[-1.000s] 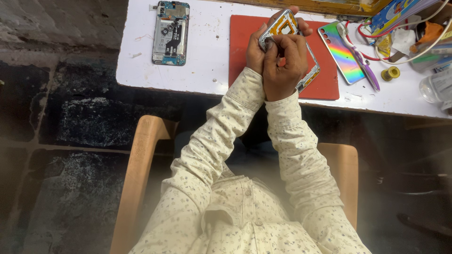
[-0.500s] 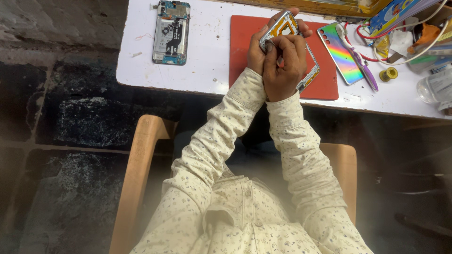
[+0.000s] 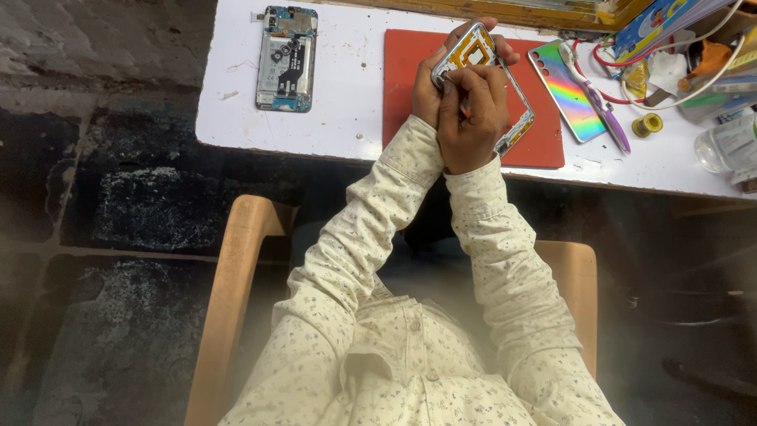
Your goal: The person works on a disassembled smartphone midframe on a red mat, pressing and fitting small internal components into the frame by hand and repositioning the frame repeatedly. Near the end, the person uses a toothbrush to brush the frame and then holds it up while continuing to work on it.
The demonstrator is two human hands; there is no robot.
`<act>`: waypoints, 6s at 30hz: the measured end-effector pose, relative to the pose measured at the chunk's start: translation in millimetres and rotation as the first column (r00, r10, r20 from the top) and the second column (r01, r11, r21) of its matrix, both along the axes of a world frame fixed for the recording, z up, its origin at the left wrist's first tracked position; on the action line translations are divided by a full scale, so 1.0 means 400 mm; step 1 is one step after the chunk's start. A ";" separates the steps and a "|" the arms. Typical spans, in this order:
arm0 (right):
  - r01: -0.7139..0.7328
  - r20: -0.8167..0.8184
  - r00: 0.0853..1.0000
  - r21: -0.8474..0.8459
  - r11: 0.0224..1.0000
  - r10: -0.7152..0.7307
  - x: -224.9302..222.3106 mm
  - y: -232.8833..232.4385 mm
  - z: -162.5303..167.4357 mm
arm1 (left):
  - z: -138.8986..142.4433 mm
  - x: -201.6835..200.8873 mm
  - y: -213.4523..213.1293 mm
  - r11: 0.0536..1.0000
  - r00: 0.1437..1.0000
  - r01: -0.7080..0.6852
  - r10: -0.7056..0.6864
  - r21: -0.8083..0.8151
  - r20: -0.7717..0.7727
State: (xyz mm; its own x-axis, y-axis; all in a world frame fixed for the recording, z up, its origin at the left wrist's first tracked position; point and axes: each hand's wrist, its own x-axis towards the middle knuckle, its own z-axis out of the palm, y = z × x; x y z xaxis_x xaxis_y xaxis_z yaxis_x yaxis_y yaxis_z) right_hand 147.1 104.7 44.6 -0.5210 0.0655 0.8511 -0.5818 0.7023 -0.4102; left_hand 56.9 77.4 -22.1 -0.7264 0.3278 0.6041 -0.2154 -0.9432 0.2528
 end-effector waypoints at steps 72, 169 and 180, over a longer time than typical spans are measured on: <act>0.062 -0.005 0.998 0.072 0.995 -0.062 -0.008 0.000 0.031 | 0.019 0.016 -0.010 0.999 1.000 0.013 -0.013 -0.030 0.003; 0.042 0.257 0.904 -0.849 0.527 0.342 0.000 0.278 -0.130 | 0.008 0.010 -0.025 0.959 0.954 -0.267 0.278 -0.099 0.117; 0.004 0.202 0.970 -0.565 0.825 0.134 -0.081 0.294 -0.113 | -0.049 0.075 -0.107 0.628 0.874 -0.447 0.458 -0.637 -0.162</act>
